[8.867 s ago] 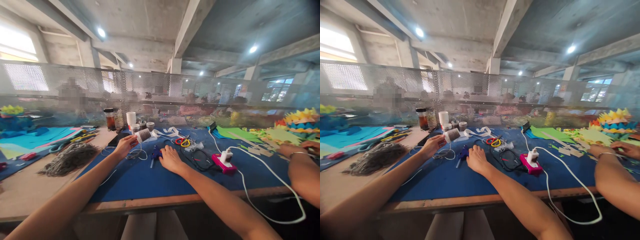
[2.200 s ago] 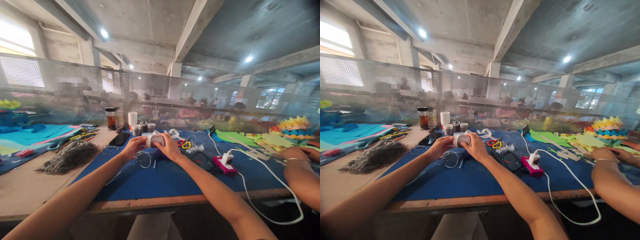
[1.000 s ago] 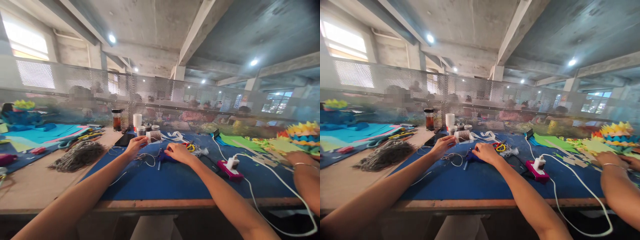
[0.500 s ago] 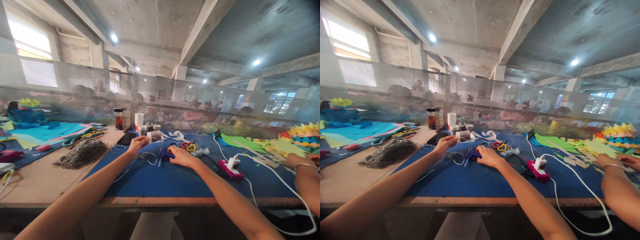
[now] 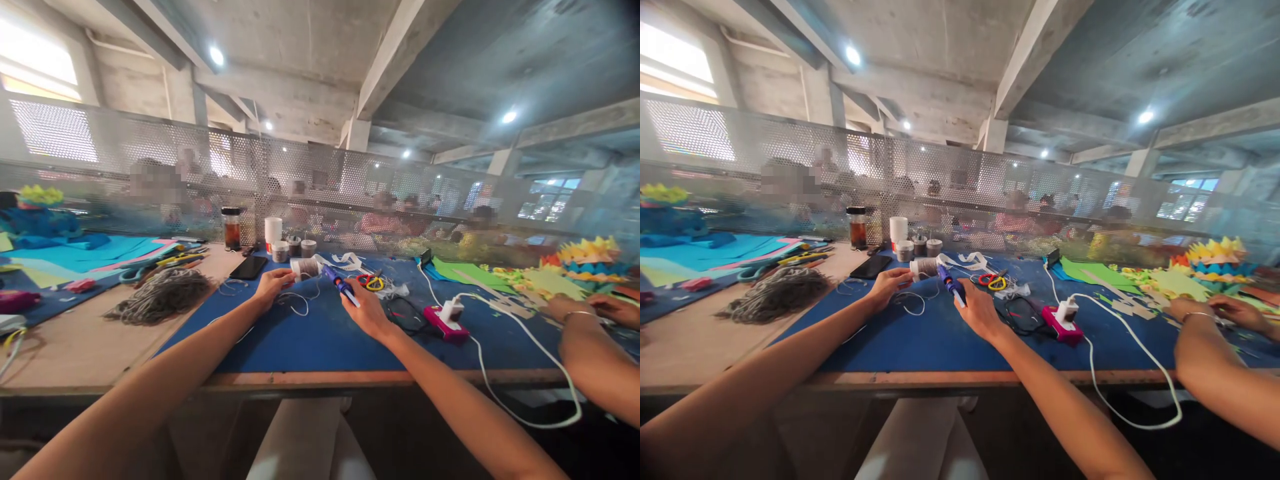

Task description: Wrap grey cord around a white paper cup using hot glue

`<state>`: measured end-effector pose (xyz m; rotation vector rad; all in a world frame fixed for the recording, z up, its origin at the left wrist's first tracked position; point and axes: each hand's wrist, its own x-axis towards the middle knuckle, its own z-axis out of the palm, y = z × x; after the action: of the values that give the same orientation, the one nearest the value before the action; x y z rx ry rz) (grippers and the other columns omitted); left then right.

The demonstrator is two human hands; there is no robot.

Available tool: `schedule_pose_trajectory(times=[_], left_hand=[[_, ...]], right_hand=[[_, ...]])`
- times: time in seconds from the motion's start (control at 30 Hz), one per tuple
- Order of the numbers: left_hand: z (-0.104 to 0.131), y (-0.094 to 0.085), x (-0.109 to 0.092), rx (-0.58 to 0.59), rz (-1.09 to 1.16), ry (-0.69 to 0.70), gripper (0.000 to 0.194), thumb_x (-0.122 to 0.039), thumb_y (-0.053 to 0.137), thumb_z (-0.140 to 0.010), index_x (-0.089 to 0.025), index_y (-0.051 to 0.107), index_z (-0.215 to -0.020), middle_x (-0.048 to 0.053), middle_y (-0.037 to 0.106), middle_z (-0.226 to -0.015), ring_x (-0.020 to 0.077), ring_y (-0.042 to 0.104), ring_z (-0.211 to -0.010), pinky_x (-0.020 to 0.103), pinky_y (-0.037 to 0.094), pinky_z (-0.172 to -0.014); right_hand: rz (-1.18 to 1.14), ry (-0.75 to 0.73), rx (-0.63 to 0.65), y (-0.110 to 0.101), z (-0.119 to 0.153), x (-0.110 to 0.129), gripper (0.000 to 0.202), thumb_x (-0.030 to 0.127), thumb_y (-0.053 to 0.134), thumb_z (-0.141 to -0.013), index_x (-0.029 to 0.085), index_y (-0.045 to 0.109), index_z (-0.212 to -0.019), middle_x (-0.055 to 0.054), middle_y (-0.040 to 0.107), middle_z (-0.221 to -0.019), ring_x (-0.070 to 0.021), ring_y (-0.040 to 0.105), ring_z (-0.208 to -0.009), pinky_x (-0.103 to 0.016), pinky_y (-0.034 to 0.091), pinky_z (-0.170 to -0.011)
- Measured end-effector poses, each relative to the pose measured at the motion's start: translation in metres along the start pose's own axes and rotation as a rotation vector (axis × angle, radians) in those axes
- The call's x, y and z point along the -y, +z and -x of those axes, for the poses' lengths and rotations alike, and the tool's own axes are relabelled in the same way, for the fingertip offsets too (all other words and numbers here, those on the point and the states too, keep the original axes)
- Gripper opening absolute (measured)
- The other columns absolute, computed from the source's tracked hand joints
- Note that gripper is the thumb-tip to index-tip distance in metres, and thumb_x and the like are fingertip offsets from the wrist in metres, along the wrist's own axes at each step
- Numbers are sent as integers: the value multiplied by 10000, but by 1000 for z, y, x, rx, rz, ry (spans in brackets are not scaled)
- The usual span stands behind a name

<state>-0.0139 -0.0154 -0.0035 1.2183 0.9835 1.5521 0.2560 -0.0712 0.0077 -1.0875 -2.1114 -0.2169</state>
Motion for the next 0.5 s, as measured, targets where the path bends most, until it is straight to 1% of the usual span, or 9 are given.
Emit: schedule_pose_trajectory(times=[0.07, 0.13, 0.2, 0.3, 0.4, 0.5], left_hand=[[2, 1, 0, 2, -1, -4, 450, -404, 863, -467, -126, 715, -790, 56, 691, -744, 161, 623, -684, 334, 510, -752], [3, 3, 0, 6, -8, -12, 447, -400, 863, -465, -126, 714, -785, 60, 691, -742, 171, 628, -687, 340, 515, -743], [4, 3, 0, 13, -15, -20, 441, -398, 863, -459, -125, 712, -770, 64, 690, -738, 181, 634, -693, 341, 518, -732], [3, 2, 1, 24, -17, -25, 451, -400, 867, -443, -123, 711, -763, 68, 691, -745, 186, 638, -697, 340, 520, -725], [1, 0, 4, 31, -10, -21, 473, -407, 868, -435, -120, 711, -777, 67, 692, -760, 178, 636, -693, 341, 516, -737], [0, -2, 5, 31, -4, -19, 477, -410, 867, -441, -123, 712, -789, 60, 691, -762, 165, 631, -686, 337, 509, -751]], right_hand=[[-18, 60, -43, 2, -3, 5, 272, 310, 452, -901, 196, 530, -1135, -27, 657, -771, -195, 640, -688, -263, 437, -619], [-40, 111, -96, 6, -12, 9, 259, 337, 478, -890, 196, 572, -1086, -36, 663, -740, -206, 645, -689, -269, 444, -627], [-96, 142, -107, 13, -25, 14, 252, 382, 517, -870, 201, 619, -1012, -48, 676, -737, -219, 652, -718, -280, 458, -647], [-209, 163, -100, 26, -48, 22, 275, 416, 479, -891, 208, 652, -939, -48, 693, -775, -209, 657, -740, -285, 472, -675], [-257, 179, -106, 42, -64, 27, 282, 424, 496, -885, 208, 650, -979, -46, 701, -807, -204, 662, -775, -284, 478, -698], [-261, 156, -102, 56, -68, 28, 300, 447, 506, -880, 208, 655, -982, -57, 705, -823, -209, 664, -789, -290, 481, -711]])
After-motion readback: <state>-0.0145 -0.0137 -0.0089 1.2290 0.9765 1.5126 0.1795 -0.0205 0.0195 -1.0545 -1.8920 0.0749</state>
